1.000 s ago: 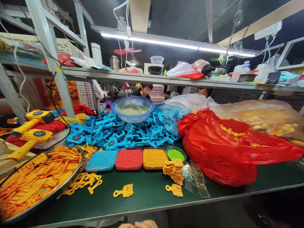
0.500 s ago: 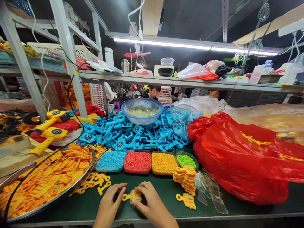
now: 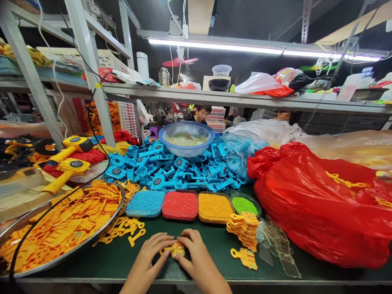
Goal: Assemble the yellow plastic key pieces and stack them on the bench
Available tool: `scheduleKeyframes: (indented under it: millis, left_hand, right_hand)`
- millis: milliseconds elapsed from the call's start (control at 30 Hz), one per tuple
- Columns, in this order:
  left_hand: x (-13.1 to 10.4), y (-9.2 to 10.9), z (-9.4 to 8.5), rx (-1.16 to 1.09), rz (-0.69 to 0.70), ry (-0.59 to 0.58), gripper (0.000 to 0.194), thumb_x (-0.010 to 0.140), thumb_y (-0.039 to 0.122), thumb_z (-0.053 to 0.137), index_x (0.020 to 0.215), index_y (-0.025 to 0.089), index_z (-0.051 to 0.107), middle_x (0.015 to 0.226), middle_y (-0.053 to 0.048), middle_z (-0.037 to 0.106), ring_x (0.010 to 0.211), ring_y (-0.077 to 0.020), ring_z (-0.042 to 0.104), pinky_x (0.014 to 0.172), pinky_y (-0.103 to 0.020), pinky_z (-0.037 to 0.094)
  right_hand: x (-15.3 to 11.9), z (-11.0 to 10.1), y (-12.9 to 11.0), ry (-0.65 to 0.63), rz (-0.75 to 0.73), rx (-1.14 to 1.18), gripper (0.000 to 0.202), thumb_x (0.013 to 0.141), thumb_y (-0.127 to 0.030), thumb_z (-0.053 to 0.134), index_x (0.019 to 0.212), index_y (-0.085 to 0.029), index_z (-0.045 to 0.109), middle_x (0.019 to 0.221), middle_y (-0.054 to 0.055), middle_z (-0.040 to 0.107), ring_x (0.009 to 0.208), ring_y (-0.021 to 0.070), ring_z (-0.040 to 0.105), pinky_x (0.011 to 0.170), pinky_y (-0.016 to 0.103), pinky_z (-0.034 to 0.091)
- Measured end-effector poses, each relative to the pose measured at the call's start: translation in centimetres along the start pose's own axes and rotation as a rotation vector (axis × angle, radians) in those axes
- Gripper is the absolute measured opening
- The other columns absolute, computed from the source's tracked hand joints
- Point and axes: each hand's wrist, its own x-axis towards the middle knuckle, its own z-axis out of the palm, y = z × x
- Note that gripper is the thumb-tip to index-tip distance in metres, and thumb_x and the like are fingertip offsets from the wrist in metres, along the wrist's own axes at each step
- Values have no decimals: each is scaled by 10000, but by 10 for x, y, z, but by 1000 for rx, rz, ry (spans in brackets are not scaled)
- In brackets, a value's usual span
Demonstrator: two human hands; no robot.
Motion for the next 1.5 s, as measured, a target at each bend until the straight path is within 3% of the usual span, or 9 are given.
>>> scheduleKeyframes:
  millis: [200,433,600,733,867,1033,1267,1400,1500]
  left_hand:
    - [-1,-5,5,50,88,-38,486,752,18,385,1111,274,587,1160,9,614,1174,-170,479,967,-375,444]
    - [1,-5,2,184,185,-92,561,734,2,374,1180,301,536,1161,14,613,1161,-176,493,964,-419,439]
    - [-3,-7,0,265,221,-127,685,683,-10,376,1286,313,403,1253,4,537,1186,-179,465,970,-445,422]
    - [-4,-4,-1,313,224,-139,653,716,10,377,1302,297,382,1259,-9,533,1191,-180,460,966,-442,427]
    - [-3,-3,1,398,279,-113,544,803,95,408,1313,282,374,1257,-16,540,1194,-199,459,951,-420,444]
    - [1,-7,0,437,390,-94,465,854,329,478,1308,292,384,1243,-22,556,1158,-210,496,932,-353,450]
    - [-5,-5,0,433,415,-198,878,666,618,589,1376,238,241,1353,-78,426,1226,-275,410,988,-389,382]
    - [-14,-5,7,493,412,-175,799,750,424,611,1392,223,181,1386,-73,372,1241,-259,392,991,-381,393]
    - [-19,-8,12,482,519,-103,604,841,212,495,1381,199,223,1321,-65,472,1187,-198,465,962,-318,436]
  right_hand:
    - [7,-7,-5,-58,-5,-89,218,740,-182,630,955,-222,634,1002,40,555,961,175,514,851,272,420]
    - [12,-17,-9,-142,-35,-131,192,747,-188,610,937,-214,628,927,14,578,858,151,551,758,224,436]
    - [9,-13,-4,-88,-31,-118,221,759,-196,589,977,-213,617,973,32,572,903,162,550,802,243,437]
    - [7,-9,-1,-78,-26,-77,272,759,-202,601,1030,-219,613,1025,45,576,944,170,555,837,259,440]
    - [2,-2,4,4,-21,-129,343,767,-201,610,1108,-197,578,1036,66,621,961,184,575,847,291,462]
    - [-12,1,17,32,-250,-326,345,821,-234,551,1166,-241,548,1177,43,606,1064,183,560,981,358,391]
    - [-25,-14,12,-105,-311,-454,610,850,-318,502,1388,-260,220,1370,32,383,1239,198,399,1027,374,347]
    - [-30,-12,11,-77,-348,-502,649,843,-343,508,1396,-216,194,1379,62,358,1232,212,409,1008,385,372]
    - [-37,-4,15,10,-435,-528,617,849,-309,509,1389,-207,228,1300,62,476,1145,201,509,937,358,447]
